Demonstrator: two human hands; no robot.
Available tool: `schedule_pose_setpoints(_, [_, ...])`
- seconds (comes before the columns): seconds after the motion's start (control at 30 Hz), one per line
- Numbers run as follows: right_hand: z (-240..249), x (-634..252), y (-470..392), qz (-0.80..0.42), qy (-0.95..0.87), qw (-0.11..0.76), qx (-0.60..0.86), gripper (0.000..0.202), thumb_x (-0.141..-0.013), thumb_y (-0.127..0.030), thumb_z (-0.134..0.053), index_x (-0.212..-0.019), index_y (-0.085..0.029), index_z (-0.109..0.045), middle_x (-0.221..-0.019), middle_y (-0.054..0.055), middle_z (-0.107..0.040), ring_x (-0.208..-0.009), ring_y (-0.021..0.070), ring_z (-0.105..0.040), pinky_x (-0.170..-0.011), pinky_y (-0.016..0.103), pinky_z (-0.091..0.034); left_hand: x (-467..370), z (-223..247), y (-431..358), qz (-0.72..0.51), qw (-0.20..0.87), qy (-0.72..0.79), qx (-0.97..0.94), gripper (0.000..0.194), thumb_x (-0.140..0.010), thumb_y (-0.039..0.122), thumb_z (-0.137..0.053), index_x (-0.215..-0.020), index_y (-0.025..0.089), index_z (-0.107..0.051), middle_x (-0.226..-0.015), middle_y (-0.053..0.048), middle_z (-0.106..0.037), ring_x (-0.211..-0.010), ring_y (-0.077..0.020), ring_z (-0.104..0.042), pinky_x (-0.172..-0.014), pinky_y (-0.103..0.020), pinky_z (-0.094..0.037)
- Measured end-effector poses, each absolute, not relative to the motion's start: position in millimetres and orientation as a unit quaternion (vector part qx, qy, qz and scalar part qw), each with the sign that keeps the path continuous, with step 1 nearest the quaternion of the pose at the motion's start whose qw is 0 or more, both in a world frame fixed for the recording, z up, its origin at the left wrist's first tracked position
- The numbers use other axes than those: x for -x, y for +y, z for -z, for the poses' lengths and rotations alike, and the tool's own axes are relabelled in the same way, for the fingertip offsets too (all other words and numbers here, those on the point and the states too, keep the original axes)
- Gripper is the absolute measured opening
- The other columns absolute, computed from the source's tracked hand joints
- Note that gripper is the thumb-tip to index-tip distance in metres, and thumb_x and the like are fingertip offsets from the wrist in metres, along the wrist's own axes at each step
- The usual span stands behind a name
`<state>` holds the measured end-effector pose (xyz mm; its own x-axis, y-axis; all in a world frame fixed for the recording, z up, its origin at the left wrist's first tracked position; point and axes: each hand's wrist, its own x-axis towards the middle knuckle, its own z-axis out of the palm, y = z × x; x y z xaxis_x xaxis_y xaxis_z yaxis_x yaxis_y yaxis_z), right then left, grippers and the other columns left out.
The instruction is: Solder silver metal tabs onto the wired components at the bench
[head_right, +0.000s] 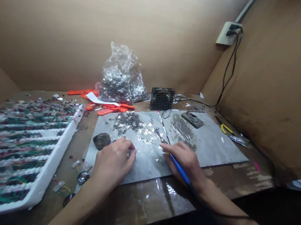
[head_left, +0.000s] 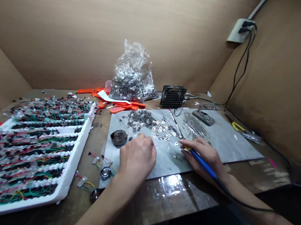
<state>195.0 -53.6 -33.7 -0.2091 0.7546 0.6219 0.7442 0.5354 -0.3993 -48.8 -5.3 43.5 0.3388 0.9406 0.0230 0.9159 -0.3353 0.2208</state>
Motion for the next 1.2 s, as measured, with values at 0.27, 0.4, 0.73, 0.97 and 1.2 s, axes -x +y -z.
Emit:
schedule_pose_setpoints(0.27, [43.5, -200.4, -36.5, 0.002, -0.768, 0.436, 0.470, 0.042, -0.101, -0.016, -0.058, -0.140, -0.029, -0.063, -0.108, 0.002, -0.078, -0.082, 0.0151, -0.073, -0.078, 0.030, -0.060, 50.6, -42.9, -5.2, -0.076, 0.083, 0.564, -0.818, 0.025, -0.100, 0.030, -0.049, -0.095, 0.021, -0.072, -0.105, -0.008, -0.074, -0.092, -0.0277, -0.072, -0.064, -0.033, -0.041])
schedule_pose_setpoints(0.4, [40.0, -202.0, -39.6, -0.034, -0.761, 0.434, 0.480, 0.041, -0.103, -0.014, -0.053, -0.140, -0.029, -0.062, -0.093, 0.000, -0.074, -0.084, 0.0154, -0.071, -0.079, 0.031, -0.058, 50.4, -43.1, -6.8, -0.075, 0.089, 0.562, -0.819, 0.025, -0.100, 0.030, -0.049, -0.095, 0.021, -0.072, -0.104, -0.009, -0.074, -0.090, -0.0279, -0.072, -0.064, -0.034, -0.042])
schedule_pose_setpoints(0.73, [47.2, -204.0, -21.0, -0.056, -0.797, 0.358, 0.483, 0.034, -0.104, -0.019, -0.054, -0.136, -0.026, -0.061, -0.106, 0.005, -0.073, -0.095, 0.0203, -0.066, -0.086, 0.036, -0.056, 49.6, -42.7, -6.0, -0.080, 0.092, 0.557, -0.822, 0.024, -0.100, 0.030, -0.051, -0.095, 0.021, -0.073, -0.105, -0.009, -0.074, -0.090, -0.0275, -0.072, -0.064, -0.033, -0.043])
schedule_pose_setpoints(0.97, [42.9, -201.8, -14.5, -0.052, -0.798, 0.343, 0.493, 0.034, -0.104, -0.020, -0.051, -0.136, -0.025, -0.063, -0.102, 0.006, -0.072, -0.093, 0.0212, -0.066, -0.084, 0.036, -0.055, 48.3, -41.1, -6.4, -0.078, 0.090, 0.548, -0.828, 0.023, -0.100, 0.031, -0.051, -0.095, 0.021, -0.072, -0.105, -0.009, -0.074, -0.090, -0.0270, -0.072, -0.062, -0.032, -0.040])
schedule_pose_setpoints(1.2, [10.0, -190.7, -38.4, -0.146, -0.800, 0.319, 0.486, 0.036, -0.105, -0.023, -0.050, -0.141, -0.027, -0.057, -0.101, 0.003, -0.071, -0.088, 0.0168, -0.068, -0.080, 0.030, -0.055, 48.4, -38.4, -4.3, -0.099, 0.113, 0.531, -0.834, 0.020, -0.098, 0.030, -0.055, -0.093, 0.022, -0.073, -0.100, -0.007, -0.074, -0.092, -0.0267, -0.071, -0.067, -0.034, -0.043])
